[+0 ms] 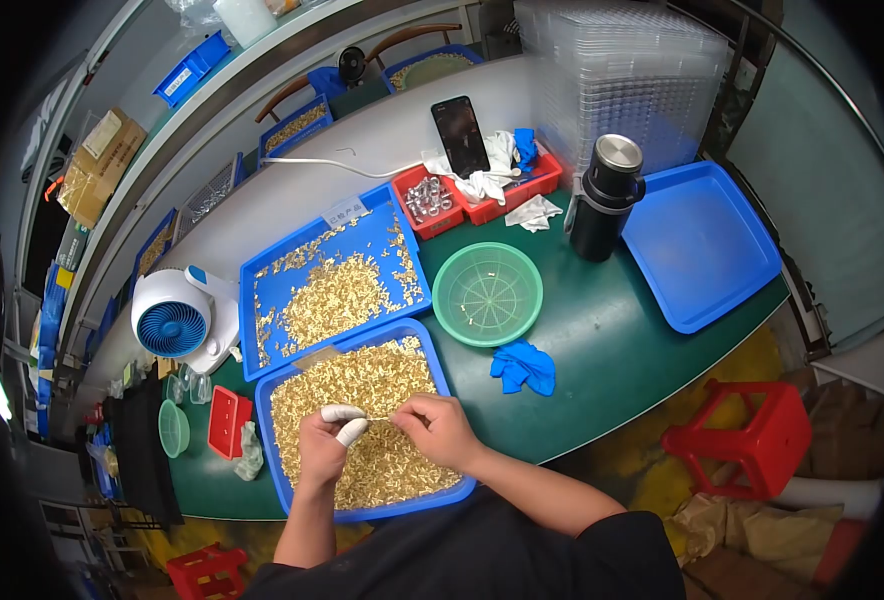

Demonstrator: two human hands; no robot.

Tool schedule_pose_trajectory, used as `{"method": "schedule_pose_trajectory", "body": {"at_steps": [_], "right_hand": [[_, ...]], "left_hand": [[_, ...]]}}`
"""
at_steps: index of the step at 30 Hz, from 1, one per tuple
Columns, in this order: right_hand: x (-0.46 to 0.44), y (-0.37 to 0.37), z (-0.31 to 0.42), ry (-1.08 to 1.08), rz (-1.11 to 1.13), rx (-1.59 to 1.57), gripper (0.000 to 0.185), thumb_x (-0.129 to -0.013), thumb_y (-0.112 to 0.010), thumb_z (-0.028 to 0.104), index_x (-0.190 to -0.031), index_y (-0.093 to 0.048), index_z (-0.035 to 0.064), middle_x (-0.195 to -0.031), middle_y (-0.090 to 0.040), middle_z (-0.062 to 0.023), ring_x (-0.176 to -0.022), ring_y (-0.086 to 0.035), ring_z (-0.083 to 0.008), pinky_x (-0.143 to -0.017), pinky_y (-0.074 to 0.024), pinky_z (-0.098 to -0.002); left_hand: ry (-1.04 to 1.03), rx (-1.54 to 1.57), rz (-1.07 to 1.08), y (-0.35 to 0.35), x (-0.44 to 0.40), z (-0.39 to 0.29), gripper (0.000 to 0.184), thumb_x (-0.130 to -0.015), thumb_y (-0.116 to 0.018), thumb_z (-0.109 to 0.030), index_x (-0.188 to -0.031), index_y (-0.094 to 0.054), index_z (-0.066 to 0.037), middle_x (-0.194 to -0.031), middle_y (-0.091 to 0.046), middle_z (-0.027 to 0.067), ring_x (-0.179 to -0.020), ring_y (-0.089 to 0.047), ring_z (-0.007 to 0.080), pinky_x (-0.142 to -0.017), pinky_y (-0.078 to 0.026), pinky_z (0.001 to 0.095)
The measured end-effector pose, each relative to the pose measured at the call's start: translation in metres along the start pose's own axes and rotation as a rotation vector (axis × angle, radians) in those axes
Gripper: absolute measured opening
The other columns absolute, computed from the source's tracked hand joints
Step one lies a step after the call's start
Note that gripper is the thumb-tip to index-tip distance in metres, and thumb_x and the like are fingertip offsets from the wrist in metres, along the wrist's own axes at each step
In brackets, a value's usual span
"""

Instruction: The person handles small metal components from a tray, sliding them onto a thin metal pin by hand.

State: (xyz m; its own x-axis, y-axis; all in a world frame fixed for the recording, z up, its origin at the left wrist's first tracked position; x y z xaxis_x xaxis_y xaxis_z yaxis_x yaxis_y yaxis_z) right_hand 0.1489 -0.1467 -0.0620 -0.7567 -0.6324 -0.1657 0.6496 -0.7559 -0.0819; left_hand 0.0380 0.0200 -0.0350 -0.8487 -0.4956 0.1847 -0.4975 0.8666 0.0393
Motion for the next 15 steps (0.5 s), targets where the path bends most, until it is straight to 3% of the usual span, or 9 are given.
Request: {"method": "schedule_pose_trajectory", "body": {"at_steps": [9, 15], "right_hand": [[-0.0005, 0.0011, 0.0042, 0.013, -0.025, 0.041, 0.013, -0.092, -0.072, 0.011, -0.087, -0.070, -0.0007, -0.074, -0.066, -0.0101, -0.062, -0.060, -0.0173, -0.058, -0.0466, -0.0320], [-0.0008, 0.0004, 0.0056, 0.026, -0.015, 0.063, 0.014, -0.092, -0.073, 0.011, -0.086, -0.070, -0.0007, -0.074, -0.066, -0.0102, -0.062, -0.060, -0.0182, -0.058, -0.0462, -0.0327]], "left_hand": [[-0.075, -0.217, -0.012, -0.0024, 0.0010, -0.0046, 0.012, -0.087, -0.076, 0.006, -0.097, -0.073, 0.001, -0.093, -0.074, 0.0048, -0.085, -0.068, 0.0108, -0.079, -0.055, 0.0255], [-0.164, -0.408, -0.024, -0.0062, -0.0001, -0.0060, 0.010, -0.085, -0.081, -0.003, -0.093, -0.076, 0.001, -0.085, -0.075, 0.0037, -0.078, -0.066, 0.0090, -0.072, -0.053, 0.0248]]}}
Point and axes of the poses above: each hand's wrist, its own x-axis away from the middle knuckle, its own y-axis out of the back of the hand, z = x × y, the point moved 5 cm from there along -x, towards the middle knuckle
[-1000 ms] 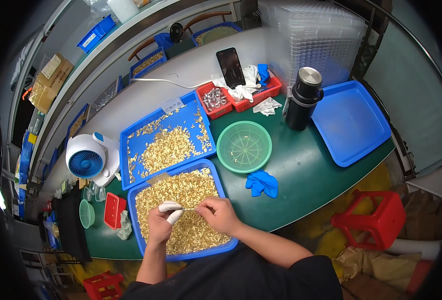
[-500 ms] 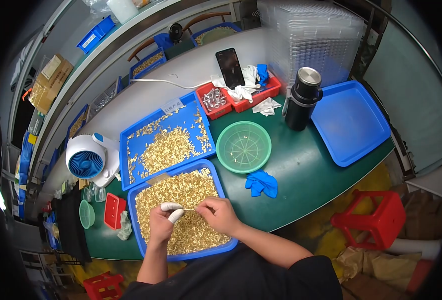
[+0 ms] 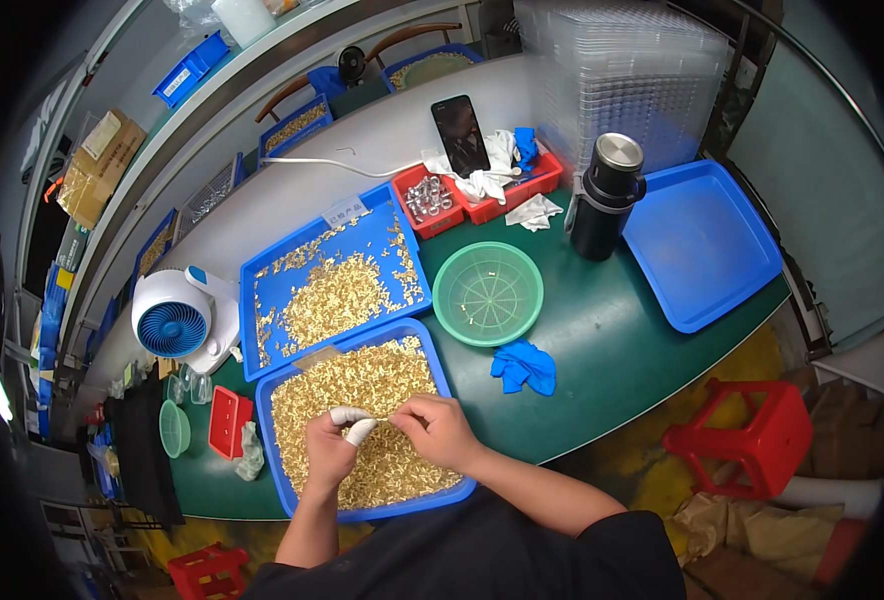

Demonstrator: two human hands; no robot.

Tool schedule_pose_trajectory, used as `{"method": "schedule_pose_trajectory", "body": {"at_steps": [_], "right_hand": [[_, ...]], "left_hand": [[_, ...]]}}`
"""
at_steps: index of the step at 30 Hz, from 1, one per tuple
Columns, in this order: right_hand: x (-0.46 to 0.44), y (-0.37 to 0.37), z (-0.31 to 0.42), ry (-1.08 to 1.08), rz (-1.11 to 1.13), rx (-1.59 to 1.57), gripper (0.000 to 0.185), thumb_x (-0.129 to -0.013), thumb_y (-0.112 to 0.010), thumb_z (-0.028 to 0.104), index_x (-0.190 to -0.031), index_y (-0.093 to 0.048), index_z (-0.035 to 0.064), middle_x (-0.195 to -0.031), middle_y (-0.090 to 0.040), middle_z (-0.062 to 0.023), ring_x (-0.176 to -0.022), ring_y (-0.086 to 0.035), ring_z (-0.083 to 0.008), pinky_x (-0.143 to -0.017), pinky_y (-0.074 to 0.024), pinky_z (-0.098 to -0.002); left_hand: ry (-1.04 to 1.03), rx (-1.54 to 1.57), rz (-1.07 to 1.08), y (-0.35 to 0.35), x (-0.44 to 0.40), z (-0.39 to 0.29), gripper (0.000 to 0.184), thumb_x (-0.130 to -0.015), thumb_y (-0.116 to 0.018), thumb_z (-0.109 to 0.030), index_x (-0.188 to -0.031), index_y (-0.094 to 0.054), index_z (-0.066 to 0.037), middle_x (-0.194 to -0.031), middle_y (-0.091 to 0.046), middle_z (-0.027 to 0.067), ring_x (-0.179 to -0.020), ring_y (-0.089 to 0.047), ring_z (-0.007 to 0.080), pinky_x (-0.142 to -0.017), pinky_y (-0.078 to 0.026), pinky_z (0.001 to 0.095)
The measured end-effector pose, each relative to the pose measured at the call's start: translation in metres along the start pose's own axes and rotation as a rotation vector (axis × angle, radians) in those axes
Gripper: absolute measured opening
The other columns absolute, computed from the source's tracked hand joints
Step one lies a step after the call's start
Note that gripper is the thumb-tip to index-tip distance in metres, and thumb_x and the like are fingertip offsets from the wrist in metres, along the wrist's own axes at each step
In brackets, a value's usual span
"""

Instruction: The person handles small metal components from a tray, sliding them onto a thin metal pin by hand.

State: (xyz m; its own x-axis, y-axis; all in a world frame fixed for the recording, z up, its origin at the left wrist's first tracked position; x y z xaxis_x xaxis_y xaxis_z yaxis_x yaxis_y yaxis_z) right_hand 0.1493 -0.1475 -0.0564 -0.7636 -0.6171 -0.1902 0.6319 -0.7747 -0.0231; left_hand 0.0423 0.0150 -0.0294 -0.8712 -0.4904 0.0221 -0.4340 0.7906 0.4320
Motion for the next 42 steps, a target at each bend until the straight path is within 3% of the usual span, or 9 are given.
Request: {"method": "schedule_pose_trajectory", "body": {"at_steps": [6, 12, 18, 24, 30, 33, 42], "right_hand": [[-0.001, -0.002, -0.002, -0.025, 0.026, -0.007, 0.014, -0.092, -0.073, 0.011, -0.085, -0.070, -0.0007, -0.073, -0.065, -0.0102, -0.061, -0.060, -0.0178, -0.058, -0.0459, -0.0327], [-0.001, 0.000, 0.000, -0.032, 0.033, -0.022, 0.015, -0.092, -0.073, 0.012, -0.085, -0.070, -0.0008, -0.072, -0.065, -0.0105, -0.061, -0.060, -0.0183, -0.057, -0.0457, -0.0332], [-0.001, -0.003, -0.006, 0.029, 0.074, -0.025, 0.018, -0.094, -0.070, 0.013, -0.082, -0.071, -0.0002, -0.070, -0.065, -0.0116, -0.060, -0.061, -0.0222, -0.058, -0.0470, -0.0353], [0.000, -0.003, -0.002, 0.002, 0.085, -0.011, 0.017, -0.092, -0.070, 0.013, -0.081, -0.071, 0.0002, -0.071, -0.067, -0.0123, -0.061, -0.064, -0.0226, -0.059, -0.0485, -0.0353], [-0.001, -0.002, 0.002, 0.037, 0.095, -0.010, 0.017, -0.093, -0.071, 0.013, -0.082, -0.072, -0.0001, -0.070, -0.066, -0.0117, -0.061, -0.063, -0.0221, -0.058, -0.0481, -0.0351], [-0.001, -0.003, 0.001, 0.019, 0.105, -0.014, 0.017, -0.093, -0.071, 0.013, -0.082, -0.072, -0.0002, -0.070, -0.066, -0.0117, -0.059, -0.061, -0.0215, -0.057, -0.0472, -0.0349], [0.000, -0.003, -0.004, -0.016, 0.108, -0.038, 0.013, -0.092, -0.070, 0.012, -0.086, -0.071, 0.0003, -0.071, -0.064, -0.0102, -0.059, -0.059, -0.0182, -0.056, -0.0452, -0.0338]], "left_hand": [[0.083, 0.156, 0.035, 0.002, 0.002, 0.001, 0.015, -0.084, -0.078, 0.006, -0.098, -0.075, 0.002, -0.091, -0.074, 0.0044, -0.084, -0.067, 0.0115, -0.078, -0.054, 0.0257], [-0.115, -0.026, 0.071, 0.004, -0.003, -0.020, 0.011, -0.084, -0.079, 0.003, -0.095, -0.077, 0.002, -0.092, -0.075, 0.0076, -0.084, -0.068, 0.0119, -0.076, -0.054, 0.0256], [0.054, 0.015, 0.075, 0.002, 0.001, -0.001, 0.009, -0.084, -0.081, -0.002, -0.092, -0.078, 0.000, -0.086, -0.076, 0.0099, -0.079, -0.070, 0.0157, -0.072, -0.054, 0.0288], [-0.163, 0.001, 0.083, -0.004, -0.003, -0.026, 0.005, -0.085, -0.080, -0.001, -0.089, -0.077, 0.001, -0.083, -0.075, 0.0073, -0.077, -0.069, 0.0117, -0.069, -0.053, 0.0251], [0.035, -0.070, 0.121, -0.003, 0.001, -0.001, 0.011, -0.081, -0.084, -0.004, -0.090, -0.079, 0.000, -0.086, -0.076, 0.0112, -0.078, -0.072, 0.0176, -0.069, -0.055, 0.0290], [-0.162, -0.034, 0.061, -0.004, -0.004, -0.023, 0.014, -0.080, -0.084, -0.005, -0.092, -0.079, 0.000, -0.086, -0.076, 0.0114, -0.078, -0.072, 0.0181, -0.070, -0.055, 0.0294], [-0.213, -0.086, 0.088, 0.001, -0.005, -0.030, 0.014, -0.080, -0.081, 0.002, -0.092, -0.077, 0.000, -0.085, -0.075, 0.0101, -0.078, -0.070, 0.0181, -0.070, -0.054, 0.0288]]}}
Point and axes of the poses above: each hand's wrist, its own x-axis away from the middle knuckle, its own y-axis out of the back of the hand, z = x × y, the point moved 5 cm from there along -x, towards the middle knuckle
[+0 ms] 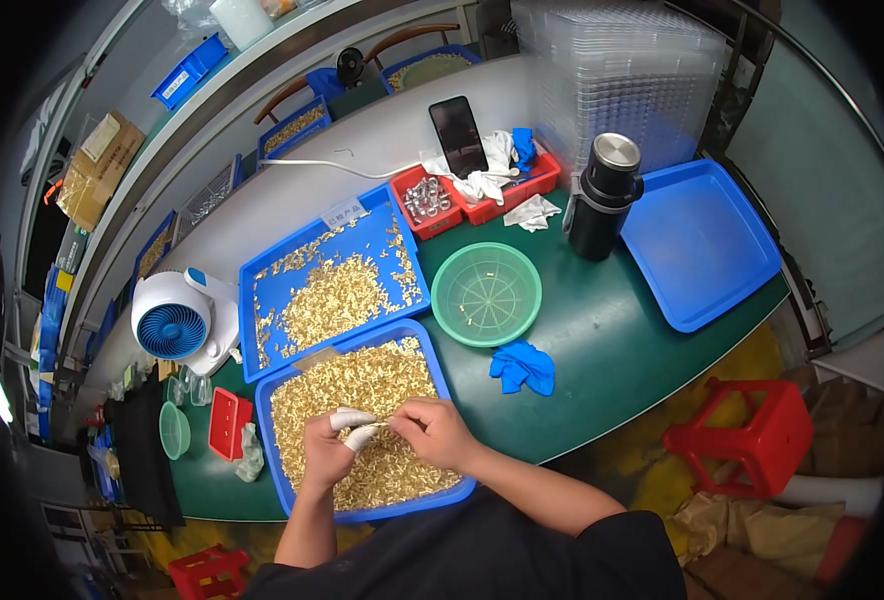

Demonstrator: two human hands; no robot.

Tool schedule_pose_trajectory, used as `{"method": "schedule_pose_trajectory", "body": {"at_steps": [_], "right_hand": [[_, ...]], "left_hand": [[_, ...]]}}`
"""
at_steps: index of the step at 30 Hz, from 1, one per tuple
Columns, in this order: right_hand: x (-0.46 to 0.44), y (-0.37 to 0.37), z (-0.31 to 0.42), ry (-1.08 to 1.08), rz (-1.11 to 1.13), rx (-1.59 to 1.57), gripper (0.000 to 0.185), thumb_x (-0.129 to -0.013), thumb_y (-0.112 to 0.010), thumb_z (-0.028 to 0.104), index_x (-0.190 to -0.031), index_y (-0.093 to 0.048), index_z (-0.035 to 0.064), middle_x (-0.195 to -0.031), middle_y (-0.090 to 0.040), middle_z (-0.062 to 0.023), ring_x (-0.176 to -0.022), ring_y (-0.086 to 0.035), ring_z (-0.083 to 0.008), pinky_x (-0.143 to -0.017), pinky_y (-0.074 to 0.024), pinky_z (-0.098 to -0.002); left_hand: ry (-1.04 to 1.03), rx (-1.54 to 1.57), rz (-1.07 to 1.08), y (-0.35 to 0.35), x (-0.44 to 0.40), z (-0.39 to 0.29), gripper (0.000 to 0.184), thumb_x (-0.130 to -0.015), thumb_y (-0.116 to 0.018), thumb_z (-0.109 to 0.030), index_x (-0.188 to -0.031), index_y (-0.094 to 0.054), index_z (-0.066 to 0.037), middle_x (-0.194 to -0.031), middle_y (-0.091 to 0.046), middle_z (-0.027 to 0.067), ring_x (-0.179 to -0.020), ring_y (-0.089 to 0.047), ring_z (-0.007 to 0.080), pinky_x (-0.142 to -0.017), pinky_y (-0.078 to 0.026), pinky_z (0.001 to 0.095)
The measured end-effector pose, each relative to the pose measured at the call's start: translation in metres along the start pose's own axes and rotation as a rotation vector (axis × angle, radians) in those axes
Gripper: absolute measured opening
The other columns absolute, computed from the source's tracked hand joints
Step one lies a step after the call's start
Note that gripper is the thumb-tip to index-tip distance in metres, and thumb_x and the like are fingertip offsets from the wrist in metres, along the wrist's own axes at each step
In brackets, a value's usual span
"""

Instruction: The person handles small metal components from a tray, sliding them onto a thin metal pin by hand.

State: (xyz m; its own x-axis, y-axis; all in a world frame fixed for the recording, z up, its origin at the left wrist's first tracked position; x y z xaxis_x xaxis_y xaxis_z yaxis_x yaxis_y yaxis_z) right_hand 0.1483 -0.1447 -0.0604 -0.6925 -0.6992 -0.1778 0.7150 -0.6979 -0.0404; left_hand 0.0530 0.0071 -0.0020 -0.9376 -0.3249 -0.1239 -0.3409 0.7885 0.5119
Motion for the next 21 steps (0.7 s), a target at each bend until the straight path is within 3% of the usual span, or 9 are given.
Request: {"method": "schedule_pose_trajectory", "body": {"at_steps": [9, 12, 15, 18, 21], "right_hand": [[-0.001, -0.001, 0.003, 0.028, -0.020, 0.001, 0.011, -0.092, -0.071, 0.009, -0.087, -0.070, 0.0001, -0.071, -0.064, -0.0085, -0.059, -0.058, -0.0149, -0.056, -0.0447, -0.0316], [0.000, 0.000, 0.003, -0.005, -0.018, 0.001, 0.011, -0.091, -0.072, 0.009, -0.087, -0.070, -0.0003, -0.071, -0.064, -0.0080, -0.058, -0.057, -0.0127, -0.055, -0.0446, -0.0305], [0.000, 0.000, 0.004, -0.047, -0.021, -0.035, 0.011, -0.091, -0.072, 0.010, -0.087, -0.071, -0.0005, -0.071, -0.064, -0.0079, -0.059, -0.057, -0.0118, -0.055, -0.0446, -0.0298], [0.000, 0.000, 0.003, -0.032, -0.018, -0.044, 0.011, -0.091, -0.073, 0.010, -0.087, -0.071, -0.0007, -0.071, -0.064, -0.0080, -0.060, -0.057, -0.0118, -0.056, -0.0448, -0.0298], [0.001, 0.000, 0.002, -0.032, -0.032, -0.029, 0.011, -0.091, -0.072, 0.009, -0.087, -0.071, -0.0006, -0.072, -0.065, -0.0082, -0.060, -0.058, -0.0124, -0.056, -0.0451, -0.0302]], "left_hand": [[0.128, -0.056, 0.055, 0.000, 0.002, 0.006, 0.010, -0.082, -0.083, -0.005, -0.090, -0.078, -0.002, -0.083, -0.075, 0.0099, -0.074, -0.071, 0.0176, -0.069, -0.054, 0.0288], [0.001, -0.014, -0.087, 0.001, 0.000, 0.003, 0.009, -0.082, -0.083, -0.005, -0.089, -0.078, -0.003, -0.080, -0.075, 0.0092, -0.072, -0.070, 0.0167, -0.066, -0.053, 0.0295], [-0.002, 0.002, -0.029, 0.000, 0.000, -0.001, 0.009, -0.080, -0.082, 0.000, -0.087, -0.076, -0.001, -0.081, -0.074, 0.0085, -0.075, -0.069, 0.0157, -0.068, -0.053, 0.0285], [0.173, -0.025, 0.080, -0.002, 0.007, 0.017, 0.012, -0.081, -0.084, -0.004, -0.091, -0.078, -0.002, -0.086, -0.075, 0.0100, -0.077, -0.070, 0.0172, -0.071, -0.055, 0.0297], [0.076, 0.033, -0.072, -0.002, 0.003, 0.007, 0.011, -0.081, -0.084, -0.005, -0.090, -0.078, -0.002, -0.085, -0.075, 0.0099, -0.074, -0.069, 0.0159, -0.069, -0.054, 0.0290]]}}
Point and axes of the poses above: each hand's wrist, its own x-axis away from the middle knuckle, its own y-axis out of the back of the hand, z = x × y, the point moved 5 cm from there along -x, towards the middle knuckle
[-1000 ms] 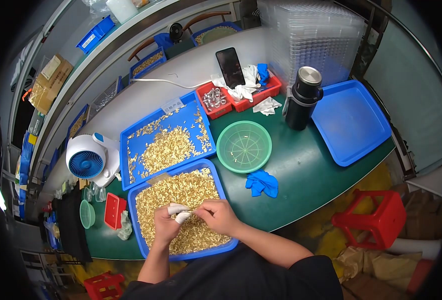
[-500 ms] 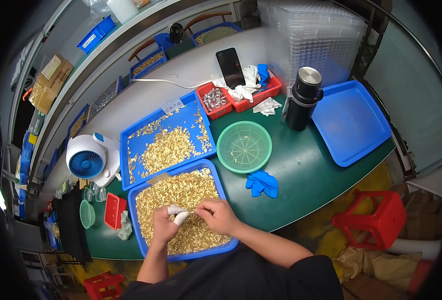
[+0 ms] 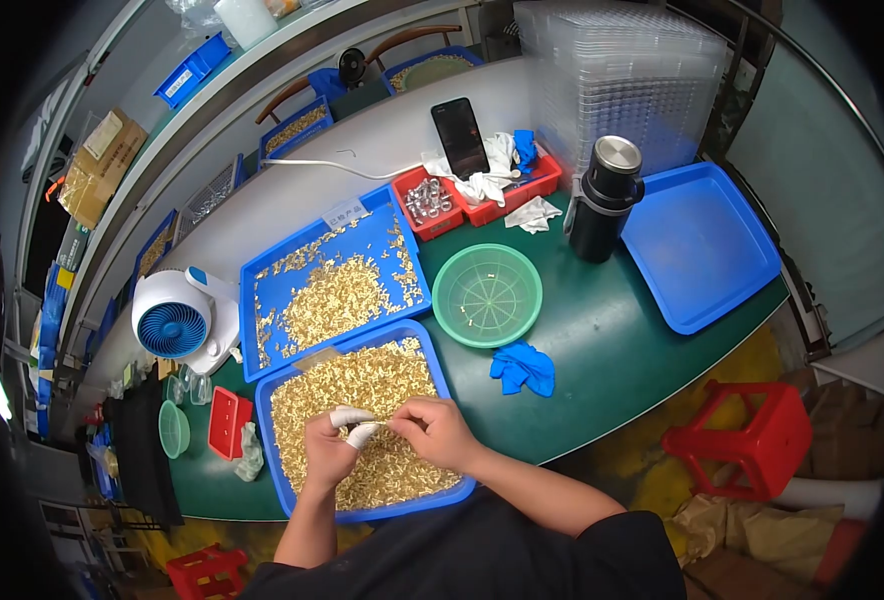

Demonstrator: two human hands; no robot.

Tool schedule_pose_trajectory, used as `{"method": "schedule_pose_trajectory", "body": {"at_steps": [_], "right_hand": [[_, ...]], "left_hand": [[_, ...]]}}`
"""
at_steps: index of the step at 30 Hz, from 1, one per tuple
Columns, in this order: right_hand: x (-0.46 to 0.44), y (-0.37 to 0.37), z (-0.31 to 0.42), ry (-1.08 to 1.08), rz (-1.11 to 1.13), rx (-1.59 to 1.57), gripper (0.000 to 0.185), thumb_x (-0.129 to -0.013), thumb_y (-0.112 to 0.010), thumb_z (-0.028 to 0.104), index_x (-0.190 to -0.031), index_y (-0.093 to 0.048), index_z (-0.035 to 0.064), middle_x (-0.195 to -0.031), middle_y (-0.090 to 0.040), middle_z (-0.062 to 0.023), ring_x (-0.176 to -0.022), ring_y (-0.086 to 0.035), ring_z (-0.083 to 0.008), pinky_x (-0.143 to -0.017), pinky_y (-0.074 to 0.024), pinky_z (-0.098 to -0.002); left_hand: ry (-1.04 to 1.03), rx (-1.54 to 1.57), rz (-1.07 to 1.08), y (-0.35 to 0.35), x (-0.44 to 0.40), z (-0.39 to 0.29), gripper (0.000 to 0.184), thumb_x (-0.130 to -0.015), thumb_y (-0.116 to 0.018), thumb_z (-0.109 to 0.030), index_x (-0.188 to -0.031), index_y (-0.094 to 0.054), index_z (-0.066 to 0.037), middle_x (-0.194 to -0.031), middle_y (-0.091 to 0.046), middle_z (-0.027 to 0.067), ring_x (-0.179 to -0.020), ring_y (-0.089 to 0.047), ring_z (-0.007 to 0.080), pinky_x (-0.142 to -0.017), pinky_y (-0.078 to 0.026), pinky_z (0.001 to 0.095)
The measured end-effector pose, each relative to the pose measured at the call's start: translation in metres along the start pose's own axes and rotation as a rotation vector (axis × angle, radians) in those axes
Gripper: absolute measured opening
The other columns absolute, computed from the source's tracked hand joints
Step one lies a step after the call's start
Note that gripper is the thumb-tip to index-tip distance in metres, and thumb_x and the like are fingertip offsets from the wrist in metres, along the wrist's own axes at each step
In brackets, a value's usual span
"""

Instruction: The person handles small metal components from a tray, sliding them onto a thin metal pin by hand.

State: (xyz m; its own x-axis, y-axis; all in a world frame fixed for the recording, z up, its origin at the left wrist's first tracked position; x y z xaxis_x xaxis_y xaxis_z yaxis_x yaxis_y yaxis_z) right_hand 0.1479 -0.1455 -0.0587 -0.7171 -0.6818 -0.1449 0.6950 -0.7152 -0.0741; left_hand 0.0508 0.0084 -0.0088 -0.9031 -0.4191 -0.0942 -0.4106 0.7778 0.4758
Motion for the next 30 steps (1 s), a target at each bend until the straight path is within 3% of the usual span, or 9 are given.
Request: {"method": "schedule_pose_trajectory", "body": {"at_steps": [3, 6, 9, 12, 15, 18, 21, 27, 30], "right_hand": [[0.000, -0.001, -0.001, -0.004, 0.000, 0.011, 0.011, -0.091, -0.072, 0.009, -0.087, -0.071, -0.0005, -0.072, -0.065, -0.0082, -0.061, -0.058, -0.0132, -0.057, -0.0454, -0.0307], [-0.001, 0.000, 0.001, 0.026, 0.023, 0.040, 0.010, -0.091, -0.072, 0.009, -0.087, -0.071, -0.0003, -0.073, -0.065, -0.0082, -0.061, -0.058, -0.0138, -0.057, -0.0454, -0.0311], [0.000, 0.000, 0.000, 0.019, -0.003, 0.014, 0.011, -0.091, -0.072, 0.009, -0.086, -0.071, -0.0001, -0.072, -0.064, -0.0083, -0.060, -0.058, -0.0142, -0.056, -0.0452, -0.0314], [-0.001, 0.000, 0.001, 0.017, 0.004, 0.027, 0.011, -0.091, -0.073, 0.009, -0.086, -0.070, -0.0001, -0.072, -0.064, -0.0084, -0.060, -0.058, -0.0147, -0.056, -0.0450, -0.0315], [-0.001, -0.001, 0.002, 0.054, 0.012, 0.052, 0.011, -0.090, -0.073, 0.009, -0.086, -0.070, -0.0002, -0.072, -0.064, -0.0085, -0.060, -0.057, -0.0150, -0.056, -0.0449, -0.0315], [-0.001, 0.000, 0.000, 0.034, 0.005, 0.045, 0.011, -0.090, -0.073, 0.010, -0.086, -0.071, -0.0002, -0.072, -0.064, -0.0087, -0.060, -0.058, -0.0151, -0.057, -0.0450, -0.0318], [0.000, -0.001, 0.001, 0.026, -0.004, 0.025, 0.011, -0.090, -0.073, 0.009, -0.086, -0.071, -0.0003, -0.072, -0.064, -0.0090, -0.060, -0.058, -0.0152, -0.057, -0.0451, -0.0320], [-0.001, 0.000, 0.002, 0.026, 0.003, 0.034, 0.010, -0.091, -0.072, 0.008, -0.086, -0.071, -0.0006, -0.073, -0.065, -0.0089, -0.061, -0.058, -0.0149, -0.057, -0.0455, -0.0319], [-0.001, 0.000, 0.003, 0.017, 0.007, 0.023, 0.010, -0.091, -0.072, 0.008, -0.087, -0.071, -0.0006, -0.073, -0.066, -0.0087, -0.061, -0.058, -0.0144, -0.057, -0.0457, -0.0313]], "left_hand": [[-0.062, -0.016, 0.013, 0.000, 0.000, -0.001, 0.011, -0.081, -0.084, -0.004, -0.089, -0.078, -0.002, -0.085, -0.075, 0.0097, -0.073, -0.068, 0.0147, -0.068, -0.053, 0.0283], [0.096, -0.063, 0.109, 0.001, 0.005, 0.010, 0.012, -0.080, -0.084, -0.004, -0.089, -0.078, -0.002, -0.085, -0.075, 0.0093, -0.074, -0.068, 0.0152, -0.068, -0.053, 0.0276], [0.015, 0.008, -0.021, 0.002, 0.001, 0.006, 0.013, -0.079, -0.085, -0.004, -0.090, -0.078, -0.002, -0.083, -0.075, 0.0092, -0.074, -0.068, 0.0151, -0.069, -0.053, 0.0271], [-0.009, -0.020, 0.019, 0.003, 0.000, -0.001, 0.010, -0.082, -0.081, 0.000, -0.090, -0.077, -0.001, -0.085, -0.074, 0.0075, -0.078, -0.068, 0.0125, -0.071, -0.053, 0.0265], [0.128, -0.079, 0.120, 0.001, 0.005, 0.007, 0.011, -0.081, -0.082, 0.001, -0.091, -0.077, -0.001, -0.087, -0.074, 0.0077, -0.080, -0.068, 0.0124, -0.072, -0.053, 0.0264], [0.045, 0.030, -0.001, 0.002, 0.001, 0.007, 0.010, -0.081, -0.082, 0.001, -0.090, -0.077, -0.001, -0.084, -0.075, 0.0076, -0.078, -0.069, 0.0123, -0.070, -0.053, 0.0264], [-0.031, -0.010, 0.041, -0.003, -0.001, -0.006, 0.010, -0.082, -0.082, 0.001, -0.090, -0.077, -0.001, -0.083, -0.075, 0.0079, -0.077, -0.069, 0.0126, -0.069, -0.053, 0.0266], [0.103, -0.095, 0.102, 0.000, 0.003, 0.006, 0.013, -0.079, -0.084, 0.000, -0.089, -0.077, -0.001, -0.083, -0.075, 0.0087, -0.077, -0.069, 0.0145, -0.068, -0.052, 0.0274], [-0.020, -0.011, 0.001, -0.001, 0.000, -0.002, 0.012, -0.079, -0.085, -0.002, -0.089, -0.078, -0.001, -0.080, -0.074, 0.0078, -0.074, -0.068, 0.0144, -0.066, -0.052, 0.0273]]}}
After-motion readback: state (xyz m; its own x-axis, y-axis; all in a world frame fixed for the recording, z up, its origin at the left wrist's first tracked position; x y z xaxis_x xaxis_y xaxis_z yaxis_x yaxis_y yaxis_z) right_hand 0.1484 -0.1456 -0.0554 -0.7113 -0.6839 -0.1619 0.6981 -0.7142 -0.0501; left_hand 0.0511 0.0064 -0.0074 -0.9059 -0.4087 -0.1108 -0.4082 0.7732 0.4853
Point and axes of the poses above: each hand's wrist, its own x-axis away from the middle knuckle, its own y-axis out of the back of the hand, z = x × y, the point moved 5 cm from there along -x, towards the middle knuckle
